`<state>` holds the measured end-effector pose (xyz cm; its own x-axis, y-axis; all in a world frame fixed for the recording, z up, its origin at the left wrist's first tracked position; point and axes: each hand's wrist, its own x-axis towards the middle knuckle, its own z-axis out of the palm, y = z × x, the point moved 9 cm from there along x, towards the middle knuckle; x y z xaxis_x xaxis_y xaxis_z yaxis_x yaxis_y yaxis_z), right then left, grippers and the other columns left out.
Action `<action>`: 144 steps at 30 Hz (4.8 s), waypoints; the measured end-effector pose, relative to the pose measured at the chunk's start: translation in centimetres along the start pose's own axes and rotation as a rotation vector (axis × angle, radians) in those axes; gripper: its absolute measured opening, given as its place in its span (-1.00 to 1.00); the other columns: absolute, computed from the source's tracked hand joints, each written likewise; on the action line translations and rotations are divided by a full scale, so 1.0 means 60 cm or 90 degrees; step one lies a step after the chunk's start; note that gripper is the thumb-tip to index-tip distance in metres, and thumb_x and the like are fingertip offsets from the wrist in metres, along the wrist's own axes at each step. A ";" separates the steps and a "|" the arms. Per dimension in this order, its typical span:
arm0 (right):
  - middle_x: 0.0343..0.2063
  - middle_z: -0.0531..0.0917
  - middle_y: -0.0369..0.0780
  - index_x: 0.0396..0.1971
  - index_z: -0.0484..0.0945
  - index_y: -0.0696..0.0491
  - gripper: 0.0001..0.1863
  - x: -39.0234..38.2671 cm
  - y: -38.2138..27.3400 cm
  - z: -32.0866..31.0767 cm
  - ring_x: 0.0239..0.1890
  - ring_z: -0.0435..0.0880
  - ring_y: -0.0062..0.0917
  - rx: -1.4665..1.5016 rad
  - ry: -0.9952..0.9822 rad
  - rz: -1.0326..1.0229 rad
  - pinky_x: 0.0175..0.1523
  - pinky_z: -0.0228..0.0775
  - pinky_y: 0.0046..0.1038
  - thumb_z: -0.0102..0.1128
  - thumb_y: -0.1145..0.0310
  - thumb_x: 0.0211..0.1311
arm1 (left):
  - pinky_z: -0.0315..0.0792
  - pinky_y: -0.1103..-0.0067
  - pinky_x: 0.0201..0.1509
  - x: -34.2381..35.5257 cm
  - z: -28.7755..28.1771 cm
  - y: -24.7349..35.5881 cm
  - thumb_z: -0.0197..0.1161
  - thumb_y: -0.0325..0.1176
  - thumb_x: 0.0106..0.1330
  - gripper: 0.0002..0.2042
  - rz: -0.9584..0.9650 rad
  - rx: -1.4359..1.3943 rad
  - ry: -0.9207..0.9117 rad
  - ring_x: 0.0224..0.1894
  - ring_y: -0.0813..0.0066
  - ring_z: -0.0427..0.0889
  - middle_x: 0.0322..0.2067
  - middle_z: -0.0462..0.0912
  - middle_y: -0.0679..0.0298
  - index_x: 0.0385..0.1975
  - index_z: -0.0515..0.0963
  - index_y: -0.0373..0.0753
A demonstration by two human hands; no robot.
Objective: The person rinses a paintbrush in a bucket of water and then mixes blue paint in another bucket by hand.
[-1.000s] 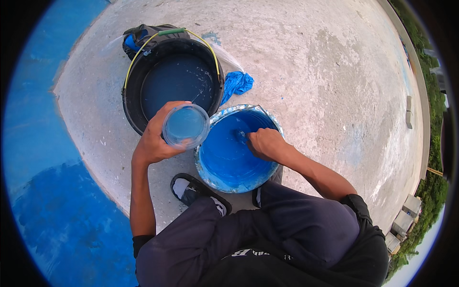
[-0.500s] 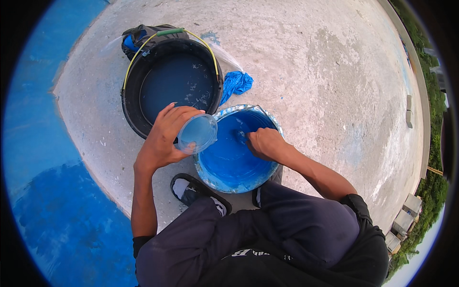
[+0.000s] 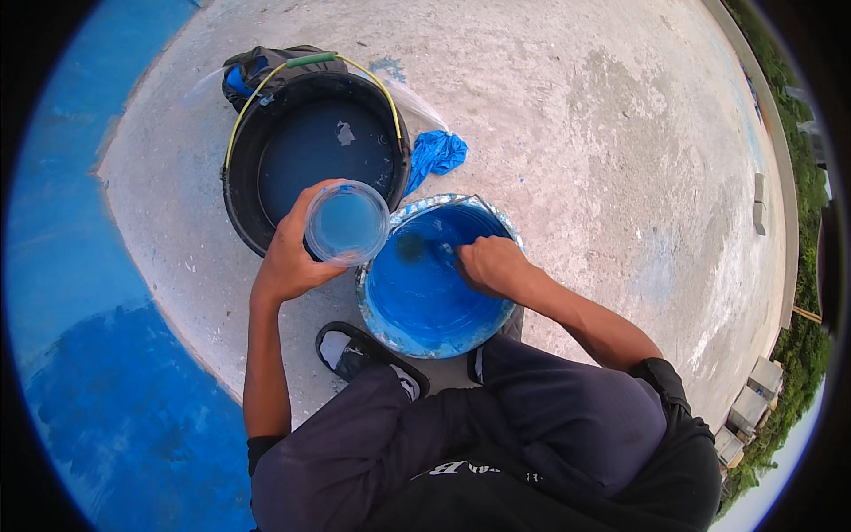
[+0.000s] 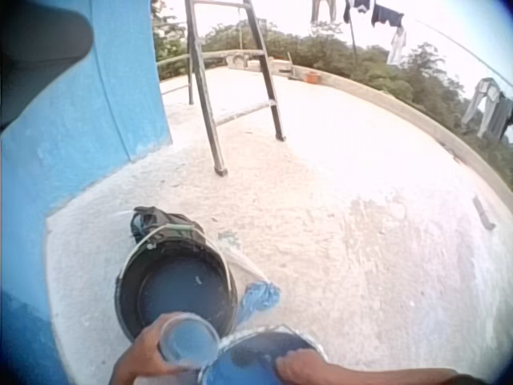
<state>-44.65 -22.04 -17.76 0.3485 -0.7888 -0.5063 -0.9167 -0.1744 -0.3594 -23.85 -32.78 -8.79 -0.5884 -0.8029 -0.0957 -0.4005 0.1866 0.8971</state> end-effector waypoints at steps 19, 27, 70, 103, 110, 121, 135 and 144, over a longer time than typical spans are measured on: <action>-0.56 0.70 -0.11 -0.48 0.67 0.03 -0.75 -0.007 -0.005 0.009 -0.47 0.74 -0.21 -0.062 -0.023 0.046 -0.37 0.57 -0.24 0.02 0.34 0.27 | 0.35 0.37 0.24 -0.041 -0.016 0.006 0.34 -0.49 0.19 -0.55 -0.034 0.191 0.265 0.16 0.22 0.52 0.07 0.53 0.11 0.11 0.44 -0.23; -0.49 0.73 -0.09 -0.44 0.68 0.04 -0.72 0.006 -0.047 0.040 -0.40 0.76 -0.23 -0.043 -0.089 -0.031 -0.30 0.59 -0.25 -0.02 0.32 0.31 | 0.41 0.41 -0.47 -0.095 0.100 0.020 0.30 -0.42 0.31 -0.62 -0.064 0.245 0.161 -0.60 0.26 0.58 -0.56 0.54 0.15 0.07 0.36 -0.28; -0.61 0.68 -0.04 -0.42 0.63 0.11 -0.74 -0.015 -0.046 0.007 -0.53 0.71 -0.15 0.281 -0.164 -0.024 -0.33 0.58 -0.16 0.01 0.30 0.33 | 0.46 0.19 -0.31 -0.094 0.163 -0.005 0.03 -0.48 0.36 -0.75 -0.221 -0.022 0.080 -0.41 -0.08 0.68 -0.47 0.62 -0.13 -0.02 0.23 -0.33; -0.51 0.68 0.08 -0.40 0.65 0.17 -0.72 -0.001 -0.100 0.008 -0.43 0.71 -0.02 0.161 -0.028 -0.079 -0.26 0.56 -0.09 0.04 0.29 0.36 | 0.44 0.09 -0.29 -0.093 0.162 -0.001 0.09 -0.49 0.30 -0.68 -0.187 -0.023 0.096 -0.35 -0.28 0.63 -0.44 0.61 -0.23 0.02 0.24 -0.30; -0.58 0.65 0.07 -0.40 0.61 0.19 -0.74 -0.010 -0.023 -0.026 -0.48 0.70 -0.04 0.064 0.101 0.057 -0.33 0.56 -0.12 0.05 0.32 0.33 | 0.44 0.19 -0.31 -0.098 0.165 0.001 0.06 -0.51 0.31 -0.72 -0.175 0.010 0.104 -0.42 -0.11 0.66 -0.48 0.60 -0.12 -0.01 0.26 -0.32; -0.59 0.67 -0.02 -0.50 0.62 0.12 -0.71 -0.028 -0.068 0.056 -0.52 0.70 -0.10 0.025 0.015 -0.100 -0.36 0.55 -0.14 0.05 0.28 0.34 | 0.42 0.12 -0.36 -0.087 0.179 -0.003 0.09 -0.48 0.29 -0.69 -0.169 0.012 0.069 -0.43 -0.24 0.63 -0.51 0.58 -0.17 0.00 0.23 -0.31; -0.64 0.65 0.01 -0.43 0.66 0.18 -0.72 -0.028 -0.020 0.062 -0.56 0.68 -0.11 0.030 0.020 -0.112 -0.35 0.56 -0.15 0.05 0.32 0.30 | 0.41 -0.01 -0.25 -0.104 0.172 -0.011 0.14 -0.39 0.30 -0.63 -0.176 -0.055 0.102 -0.37 -0.36 0.59 -0.49 0.57 -0.29 -0.01 0.15 -0.30; -0.53 0.70 0.03 -0.39 0.71 0.15 -0.63 -0.004 0.008 -0.043 -0.44 0.72 -0.05 0.013 0.147 0.014 -0.22 0.60 -0.15 -0.03 0.23 0.36 | 0.40 0.04 -0.29 -0.098 0.183 -0.008 0.13 -0.37 0.33 -0.63 -0.155 -0.079 0.096 -0.39 -0.32 0.61 -0.50 0.57 -0.25 0.00 0.14 -0.33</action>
<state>-45.70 -23.47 -15.79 0.2720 -0.9066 -0.3225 -0.9188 -0.1450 -0.3672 -27.89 -21.97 -13.40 -0.3710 -0.8922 -0.2578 -0.4233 -0.0846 0.9020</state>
